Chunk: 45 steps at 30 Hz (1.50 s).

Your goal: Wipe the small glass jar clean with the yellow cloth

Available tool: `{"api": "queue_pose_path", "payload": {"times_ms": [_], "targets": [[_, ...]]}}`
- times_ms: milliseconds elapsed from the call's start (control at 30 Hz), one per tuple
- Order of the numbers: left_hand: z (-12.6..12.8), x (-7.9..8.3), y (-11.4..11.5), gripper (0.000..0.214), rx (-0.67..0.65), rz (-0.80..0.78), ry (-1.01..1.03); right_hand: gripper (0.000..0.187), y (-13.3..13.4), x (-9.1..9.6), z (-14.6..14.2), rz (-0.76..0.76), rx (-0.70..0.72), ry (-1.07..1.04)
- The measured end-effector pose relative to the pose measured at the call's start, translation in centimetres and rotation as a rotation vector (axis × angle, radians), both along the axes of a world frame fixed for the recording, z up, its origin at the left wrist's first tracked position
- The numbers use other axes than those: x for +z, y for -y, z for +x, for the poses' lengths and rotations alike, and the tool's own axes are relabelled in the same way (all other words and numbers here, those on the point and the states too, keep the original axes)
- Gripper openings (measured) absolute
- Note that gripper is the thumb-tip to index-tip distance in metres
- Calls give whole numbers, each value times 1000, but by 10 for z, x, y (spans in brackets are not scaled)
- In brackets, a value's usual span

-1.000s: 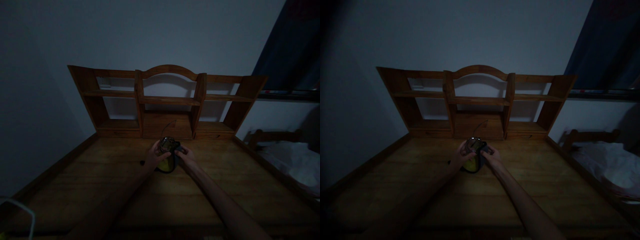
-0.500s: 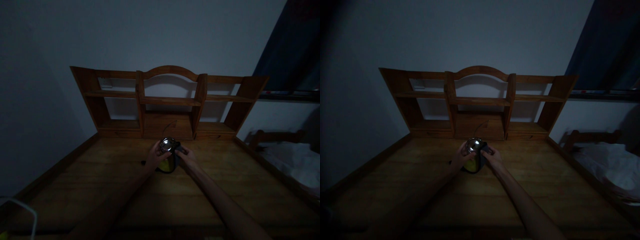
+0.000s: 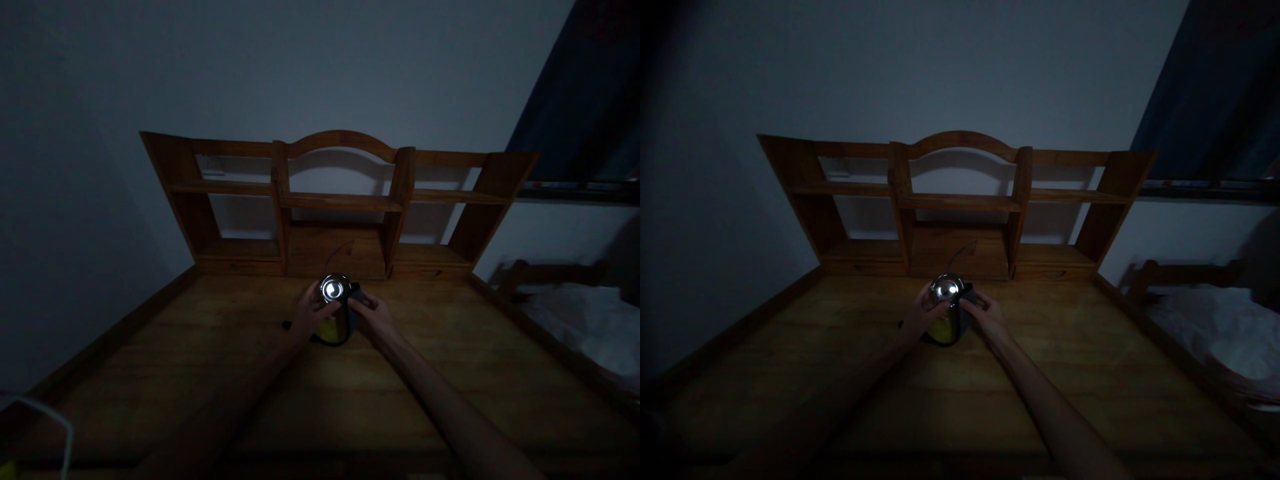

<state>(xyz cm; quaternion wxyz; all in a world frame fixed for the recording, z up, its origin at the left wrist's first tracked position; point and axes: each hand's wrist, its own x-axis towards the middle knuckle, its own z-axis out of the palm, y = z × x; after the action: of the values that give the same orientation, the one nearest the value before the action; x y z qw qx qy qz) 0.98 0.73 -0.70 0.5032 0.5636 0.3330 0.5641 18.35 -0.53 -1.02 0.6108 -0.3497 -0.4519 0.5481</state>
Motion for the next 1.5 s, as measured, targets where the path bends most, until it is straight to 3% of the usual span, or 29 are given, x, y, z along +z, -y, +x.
{"api": "queue_pose_path", "payload": {"times_ms": [733,1067,1333,1500], "targets": [[2,1,2,77,9,-18,-2,46,-4,-5,2,-40,-4,-8],[8,3,7,78,-23,168,-131,39,-6,-8,1,-53,-64,11],[7,-7,-6,58,42,-79,8,45,-6,-7,1,-36,-32,8],[7,-3,-6,53,-7,-166,119,41,-7,-8,3,-25,-15,20]]}}
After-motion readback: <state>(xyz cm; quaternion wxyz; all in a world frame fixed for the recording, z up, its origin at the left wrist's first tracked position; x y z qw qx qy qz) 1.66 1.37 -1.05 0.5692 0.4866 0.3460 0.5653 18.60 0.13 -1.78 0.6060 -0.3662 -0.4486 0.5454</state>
